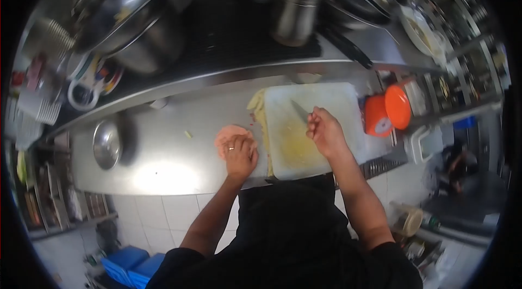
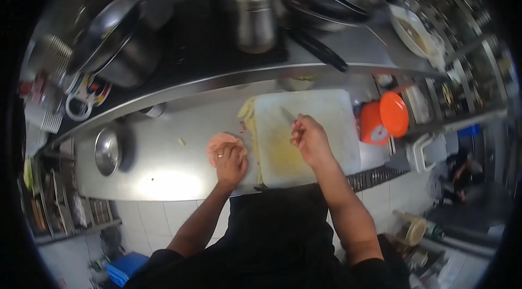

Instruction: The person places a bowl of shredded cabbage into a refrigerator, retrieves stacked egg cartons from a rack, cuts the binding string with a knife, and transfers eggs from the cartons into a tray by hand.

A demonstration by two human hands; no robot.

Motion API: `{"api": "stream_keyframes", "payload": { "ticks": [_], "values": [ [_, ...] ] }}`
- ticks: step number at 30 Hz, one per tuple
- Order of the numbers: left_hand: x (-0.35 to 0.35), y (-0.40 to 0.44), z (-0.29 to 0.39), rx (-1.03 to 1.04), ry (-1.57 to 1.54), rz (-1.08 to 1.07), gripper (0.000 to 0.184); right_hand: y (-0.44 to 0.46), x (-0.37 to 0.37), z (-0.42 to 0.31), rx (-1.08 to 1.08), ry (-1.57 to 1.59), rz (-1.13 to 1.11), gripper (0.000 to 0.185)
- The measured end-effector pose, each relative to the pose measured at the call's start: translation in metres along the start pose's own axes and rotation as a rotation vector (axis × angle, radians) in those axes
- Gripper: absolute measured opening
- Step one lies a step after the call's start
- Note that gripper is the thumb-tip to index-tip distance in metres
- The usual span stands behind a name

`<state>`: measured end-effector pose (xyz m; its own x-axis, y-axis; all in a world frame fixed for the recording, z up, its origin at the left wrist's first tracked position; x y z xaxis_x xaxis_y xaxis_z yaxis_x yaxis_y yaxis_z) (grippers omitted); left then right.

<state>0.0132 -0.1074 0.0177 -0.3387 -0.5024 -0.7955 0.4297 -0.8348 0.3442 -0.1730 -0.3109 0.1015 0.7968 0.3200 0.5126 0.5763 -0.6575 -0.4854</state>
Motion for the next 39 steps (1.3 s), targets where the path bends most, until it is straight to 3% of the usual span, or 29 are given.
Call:
{"api": "stream_keyframes", "payload": {
  "ticks": [4, 8, 10, 13, 14, 17, 23, 28, 30, 34, 39],
  "values": [
    [-0.023, -0.016, 0.002, 0.042, 0.037, 0.012, 0.04, 0.043, -0.053, 0.009, -0.031, 0.094, 0.285, 0.018],
    [-0.022, -0.016, 0.009, 0.08, 0.039, 0.028, 0.039, 0.107, -0.061, -0.035, -0.258, -0.057, 0.429, 0.036],
    [-0.02, -0.013, 0.013, 0.099, 0.043, 0.013, 0.039, 0.125, -0.058, -0.057, -0.196, -0.109, 0.591, 0.029],
    [-0.014, -0.014, 0.009, 0.065, 0.042, -0.007, 0.037, 0.221, -0.095, -0.041, -0.289, -0.139, 0.446, 0.037],
    [-0.011, -0.014, 0.011, 0.082, 0.029, -0.008, 0.037, 0.223, -0.092, -0.046, -0.257, -0.089, 0.389, 0.034],
    [-0.019, -0.013, 0.019, 0.102, 0.064, -0.008, 0.035, 0.21, -0.087, -0.048, -0.294, 0.004, 0.572, 0.026],
    [-0.016, -0.016, 0.017, 0.106, 0.092, 0.009, 0.039, 0.236, -0.075, -0.062, -0.425, -0.01, 0.474, 0.014],
    [-0.013, -0.021, 0.016, 0.145, 0.118, 0.016, 0.042, 0.104, -0.044, -0.118, -0.464, -0.11, 0.448, 0.003],
    [-0.009, -0.021, 0.013, 0.158, 0.093, 0.029, 0.043, 0.064, -0.053, -0.128, -0.454, -0.105, 0.416, 0.007],
    [-0.011, -0.02, 0.025, 0.217, 0.175, 0.015, 0.048, -0.029, -0.099, -0.122, -0.405, -0.074, 0.394, 0.02],
    [-0.001, -0.024, 0.021, 0.212, 0.351, 0.003, 0.051, -0.157, -0.198, -0.108, -0.335, -0.089, 0.5, 0.012]
  ]
}}
Point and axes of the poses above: each hand's wrist, its own y-axis towards the middle knuckle, its own x-axis out of the palm, z = x × y, the point moved 7 cm from there along y, towards the middle knuckle, and after that the axes turned 3 degrees about -y, right-handed, at the moved point
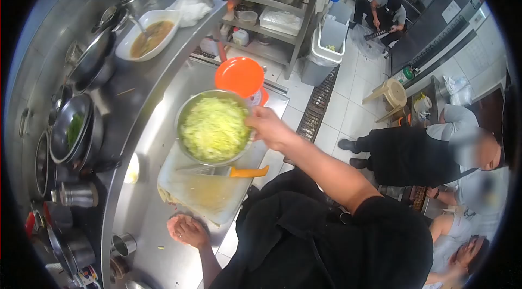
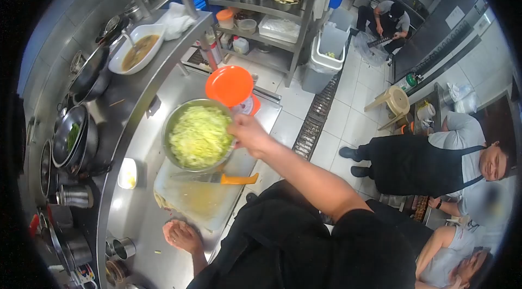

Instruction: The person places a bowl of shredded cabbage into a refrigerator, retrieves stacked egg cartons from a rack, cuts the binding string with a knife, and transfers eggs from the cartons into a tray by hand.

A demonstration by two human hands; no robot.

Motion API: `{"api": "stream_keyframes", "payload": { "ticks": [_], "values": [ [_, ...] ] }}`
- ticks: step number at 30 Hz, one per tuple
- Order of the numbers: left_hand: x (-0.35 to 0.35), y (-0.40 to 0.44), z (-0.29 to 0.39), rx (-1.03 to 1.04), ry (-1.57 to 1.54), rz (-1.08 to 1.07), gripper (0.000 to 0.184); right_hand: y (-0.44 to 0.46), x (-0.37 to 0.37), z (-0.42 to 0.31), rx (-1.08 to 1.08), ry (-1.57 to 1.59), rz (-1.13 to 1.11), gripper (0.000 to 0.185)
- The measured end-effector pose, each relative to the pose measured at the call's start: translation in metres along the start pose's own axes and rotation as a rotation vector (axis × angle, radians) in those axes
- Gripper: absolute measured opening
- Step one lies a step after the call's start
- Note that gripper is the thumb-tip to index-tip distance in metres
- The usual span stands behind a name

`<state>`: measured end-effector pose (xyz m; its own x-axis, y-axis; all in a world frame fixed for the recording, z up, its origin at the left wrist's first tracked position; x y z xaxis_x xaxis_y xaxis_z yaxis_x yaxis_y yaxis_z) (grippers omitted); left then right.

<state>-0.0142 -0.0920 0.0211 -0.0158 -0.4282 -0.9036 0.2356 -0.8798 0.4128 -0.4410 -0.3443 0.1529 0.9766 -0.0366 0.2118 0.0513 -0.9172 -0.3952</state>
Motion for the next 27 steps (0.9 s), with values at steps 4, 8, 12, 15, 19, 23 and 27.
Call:
{"api": "stream_keyframes", "payload": {
  "ticks": [4, 8, 12, 15, 19, 23, 27],
  "values": [
    [-0.028, 0.023, 0.042, 0.093, -0.034, 0.017, 0.053, -0.048, -0.148, -0.004, -0.072, -0.046, 0.184, 0.023],
    [-0.034, 0.031, 0.136, -0.022, -0.09, -0.182, 0.062, -0.093, -0.264, -0.031, -0.156, 0.041, 0.324, 0.027],
    [-0.016, 0.046, 0.293, 0.308, -0.105, -0.457, 0.067, -0.112, -0.396, -0.009, -0.107, 0.095, 0.464, 0.018],
    [0.023, 0.054, 0.327, 0.398, -0.048, -0.56, 0.059, -0.118, -0.444, -0.002, -0.083, 0.095, 0.517, 0.012],
    [0.045, 0.071, 0.334, 0.353, -0.055, -0.574, 0.045, -0.121, -0.503, 0.006, -0.068, 0.16, 0.587, 0.008],
    [0.054, 0.094, 0.336, 0.276, -0.151, -0.595, 0.043, -0.116, -0.539, 0.013, -0.036, 0.204, 0.648, 0.004],
    [0.056, 0.128, 0.345, 0.211, -0.147, -0.596, 0.05, -0.093, -0.568, 0.027, -0.002, 0.24, 0.638, 0.004]
  ]
}}
Point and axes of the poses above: each hand's wrist, its own y-axis towards the middle knuckle, its own x-axis out of the palm, z = x × y, the point moved 7 cm from there along y, towards the middle knuckle, and after that the axes turned 3 degrees about -y, right-handed, at the moved point
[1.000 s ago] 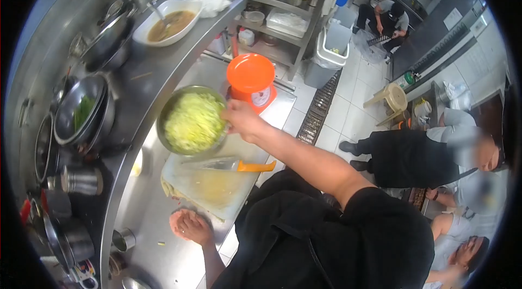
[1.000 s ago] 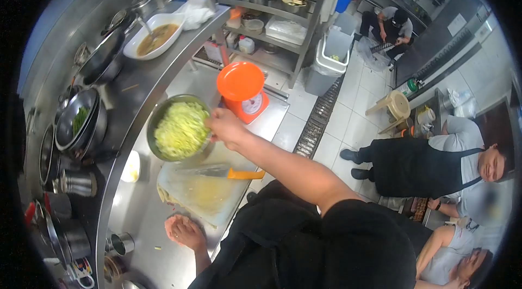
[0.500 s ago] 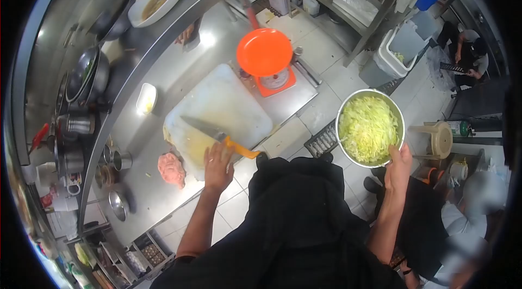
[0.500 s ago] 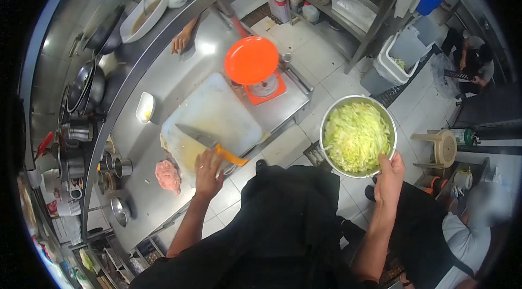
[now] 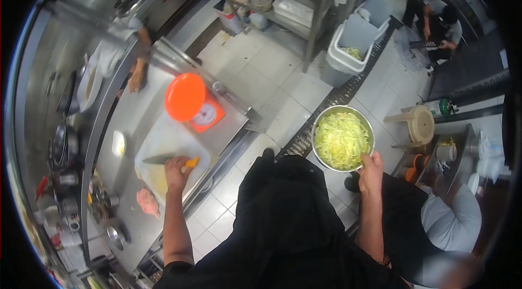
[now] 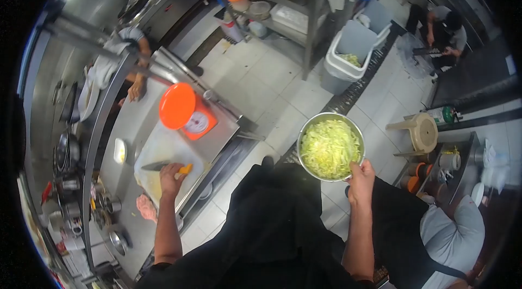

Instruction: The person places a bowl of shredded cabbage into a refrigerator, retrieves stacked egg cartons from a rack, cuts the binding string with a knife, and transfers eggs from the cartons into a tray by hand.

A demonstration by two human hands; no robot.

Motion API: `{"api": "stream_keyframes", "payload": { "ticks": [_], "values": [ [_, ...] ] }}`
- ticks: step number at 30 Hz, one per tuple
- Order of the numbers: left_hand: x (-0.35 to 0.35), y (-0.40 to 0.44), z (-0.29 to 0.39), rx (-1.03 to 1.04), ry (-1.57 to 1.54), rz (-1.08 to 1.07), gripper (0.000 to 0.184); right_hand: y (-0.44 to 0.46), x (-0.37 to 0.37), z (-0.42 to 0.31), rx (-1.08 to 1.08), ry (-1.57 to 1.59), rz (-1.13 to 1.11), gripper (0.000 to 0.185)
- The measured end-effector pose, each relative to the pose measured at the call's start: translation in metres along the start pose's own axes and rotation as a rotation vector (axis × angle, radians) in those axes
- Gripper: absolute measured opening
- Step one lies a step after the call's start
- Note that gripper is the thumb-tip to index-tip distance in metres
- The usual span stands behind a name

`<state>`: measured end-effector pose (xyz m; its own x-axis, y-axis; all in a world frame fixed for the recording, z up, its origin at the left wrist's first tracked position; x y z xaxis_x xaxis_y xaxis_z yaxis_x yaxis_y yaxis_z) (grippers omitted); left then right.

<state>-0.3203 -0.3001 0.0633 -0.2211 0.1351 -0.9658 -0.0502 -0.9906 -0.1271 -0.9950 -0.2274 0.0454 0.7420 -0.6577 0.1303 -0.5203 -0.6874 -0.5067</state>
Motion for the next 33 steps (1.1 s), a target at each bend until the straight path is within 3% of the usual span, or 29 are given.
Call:
{"api": "stream_keyframes", "payload": {
  "ticks": [5, 8, 10, 14, 17, 20, 27, 28, 30, 32, 33],
  "values": [
    [-0.018, -0.005, -0.014, -0.093, 0.017, 0.413, 0.066, 0.053, -0.009, 0.023, 0.035, 0.115, 0.08, 0.009],
    [0.01, -0.059, -0.036, -0.512, -0.06, 0.482, 0.036, 0.094, -0.029, 0.04, 0.067, 0.174, 0.17, 0.011],
    [0.042, -0.103, -0.03, -0.497, -0.025, 0.543, 0.032, 0.112, -0.037, 0.042, 0.095, 0.176, 0.338, 0.012],
    [0.144, -0.09, 0.024, -0.547, -0.045, -0.126, 0.038, 0.141, -0.069, 0.048, 0.148, 0.164, 0.637, 0.013],
    [0.255, -0.01, 0.098, -0.406, -0.225, -0.653, 0.043, 0.167, -0.109, 0.05, 0.104, 0.255, 0.732, 0.013],
    [0.328, 0.079, 0.161, -0.361, -0.425, -0.946, 0.047, 0.189, -0.128, 0.033, 0.123, 0.3, 0.803, 0.015],
    [0.399, 0.221, 0.257, -0.522, -0.502, -1.222, 0.057, 0.279, -0.179, -0.03, 0.077, 0.405, 0.813, 0.014],
    [0.408, 0.234, 0.267, -0.474, -0.495, -1.232, 0.059, 0.294, -0.189, -0.034, 0.069, 0.422, 0.799, 0.014],
    [0.421, 0.269, 0.296, 0.008, -0.562, -1.145, 0.058, 0.327, -0.206, -0.055, 0.059, 0.394, 0.746, 0.015],
    [0.436, 0.291, 0.348, -0.415, -0.604, -1.244, 0.055, 0.372, -0.224, -0.087, 0.014, 0.371, 0.704, 0.015],
    [0.432, 0.296, 0.372, -0.472, -0.568, -1.251, 0.055, 0.382, -0.234, -0.095, 0.005, 0.347, 0.7, 0.014]
  ]
}}
Point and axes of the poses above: each hand's wrist, its own y-axis towards the middle knuckle, its own x-axis out of the palm, z = x × y, the point moved 7 cm from there along y, towards the middle knuckle, and after that the axes turned 3 degrees about -y, right-handed, at the moved point
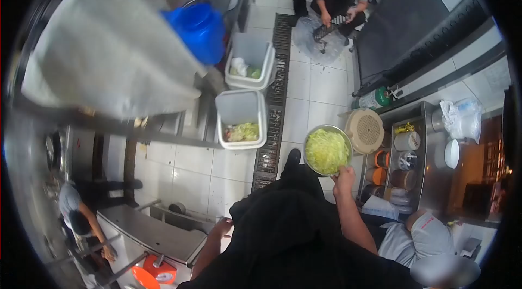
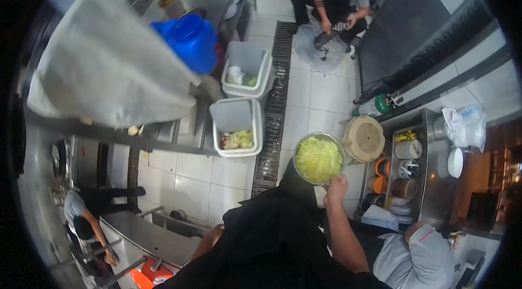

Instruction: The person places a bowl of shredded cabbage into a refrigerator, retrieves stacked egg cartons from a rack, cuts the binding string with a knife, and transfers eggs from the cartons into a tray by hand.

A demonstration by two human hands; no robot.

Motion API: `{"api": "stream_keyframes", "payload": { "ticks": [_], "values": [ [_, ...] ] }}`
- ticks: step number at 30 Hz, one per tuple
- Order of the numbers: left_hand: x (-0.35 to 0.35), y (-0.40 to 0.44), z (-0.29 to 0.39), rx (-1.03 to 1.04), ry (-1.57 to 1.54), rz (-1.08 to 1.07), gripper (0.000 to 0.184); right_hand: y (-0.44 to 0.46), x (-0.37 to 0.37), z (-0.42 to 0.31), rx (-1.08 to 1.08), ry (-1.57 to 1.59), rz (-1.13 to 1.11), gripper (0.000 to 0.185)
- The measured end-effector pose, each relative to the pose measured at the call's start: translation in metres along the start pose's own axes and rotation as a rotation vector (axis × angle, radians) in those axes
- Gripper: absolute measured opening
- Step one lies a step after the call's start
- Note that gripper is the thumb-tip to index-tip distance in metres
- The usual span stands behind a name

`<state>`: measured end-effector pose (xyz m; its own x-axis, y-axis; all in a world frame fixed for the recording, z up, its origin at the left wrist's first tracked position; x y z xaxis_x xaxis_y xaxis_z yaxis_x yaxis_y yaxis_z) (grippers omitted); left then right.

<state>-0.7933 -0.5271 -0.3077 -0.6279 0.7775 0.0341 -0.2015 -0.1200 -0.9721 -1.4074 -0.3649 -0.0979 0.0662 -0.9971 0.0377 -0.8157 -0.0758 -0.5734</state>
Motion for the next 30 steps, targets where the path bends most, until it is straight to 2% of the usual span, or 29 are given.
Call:
{"api": "stream_keyframes", "payload": {
  "ticks": [5, 10, 11, 12, 13, 16, 19, 20, 21, 23, 24, 25, 26, 27, 28, 29, 30],
  "values": [
    [0.068, 0.006, 0.13, 0.015, 0.088, 0.042, 0.055, 0.096, 0.037, -0.049, -0.057, -0.086, -0.163, 0.01],
    [0.09, 0.029, 0.235, 0.078, -0.02, 0.112, 0.055, 0.154, 0.088, -0.096, 0.034, -0.108, -0.187, 0.009],
    [0.089, 0.037, 0.25, 0.082, 0.027, 0.113, 0.055, 0.17, 0.097, -0.1, 0.013, -0.096, -0.199, 0.009],
    [0.087, 0.05, 0.263, 0.097, 0.299, 0.057, 0.055, 0.189, 0.106, -0.098, -0.003, -0.082, -0.209, 0.008],
    [0.086, 0.054, 0.274, 0.036, 0.434, 0.005, 0.054, 0.202, 0.117, -0.104, -0.02, -0.069, -0.213, 0.008],
    [0.087, 0.051, 0.33, -0.053, 0.485, -0.034, 0.056, 0.229, 0.15, -0.131, 0.011, -0.091, -0.193, 0.008],
    [0.103, 0.054, 0.415, -0.071, 0.596, -0.096, 0.061, 0.274, 0.171, -0.153, 0.006, -0.125, -0.175, 0.008],
    [0.11, 0.058, 0.452, -0.051, 0.632, -0.113, 0.063, 0.281, 0.185, -0.177, -0.02, -0.129, -0.119, 0.022],
    [0.117, 0.062, 0.494, 0.001, 0.616, -0.114, 0.065, 0.298, 0.194, -0.195, -0.017, -0.134, -0.1, 0.021],
    [0.131, 0.049, 0.615, 0.123, 0.876, -0.197, 0.065, 0.328, 0.205, -0.226, -0.013, -0.153, -0.075, 0.02],
    [0.126, 0.097, 0.654, 0.442, 1.287, -0.059, 0.045, 0.36, 0.204, -0.227, -0.107, -0.211, -0.073, 0.019],
    [0.128, 0.095, 0.714, 0.358, 1.488, 0.004, 0.03, 0.381, 0.21, -0.243, -0.116, -0.225, -0.087, 0.02],
    [0.118, 0.109, 0.765, 0.468, 1.307, 0.16, 0.029, 0.397, 0.214, -0.257, -0.117, -0.242, -0.094, 0.021],
    [0.127, 0.06, 0.848, 0.53, 1.141, 0.305, 0.033, 0.409, 0.223, -0.266, -0.115, -0.254, -0.101, 0.021],
    [0.117, 0.086, 0.89, 0.571, 1.142, 0.301, 0.035, 0.416, 0.238, -0.277, -0.074, -0.143, -0.095, 0.011],
    [0.122, 0.06, 0.954, 0.657, 1.142, 0.35, 0.038, 0.423, 0.252, -0.284, -0.073, -0.134, -0.082, 0.011],
    [0.139, 0.022, 1.024, 0.637, 0.977, 0.401, 0.04, 0.448, 0.26, -0.303, -0.058, -0.106, -0.078, 0.012]
  ]
}}
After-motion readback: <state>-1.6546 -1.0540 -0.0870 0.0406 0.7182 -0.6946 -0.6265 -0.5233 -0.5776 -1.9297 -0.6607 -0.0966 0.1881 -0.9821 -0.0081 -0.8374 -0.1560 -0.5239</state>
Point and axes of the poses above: each hand's wrist, its own y-axis towards the middle knuckle, its own x-axis out of the palm, z = x × y, the point moved 7 cm from there along y, towards the middle knuckle, and after that the axes turned 3 degrees about -y, right-handed, at the moved point
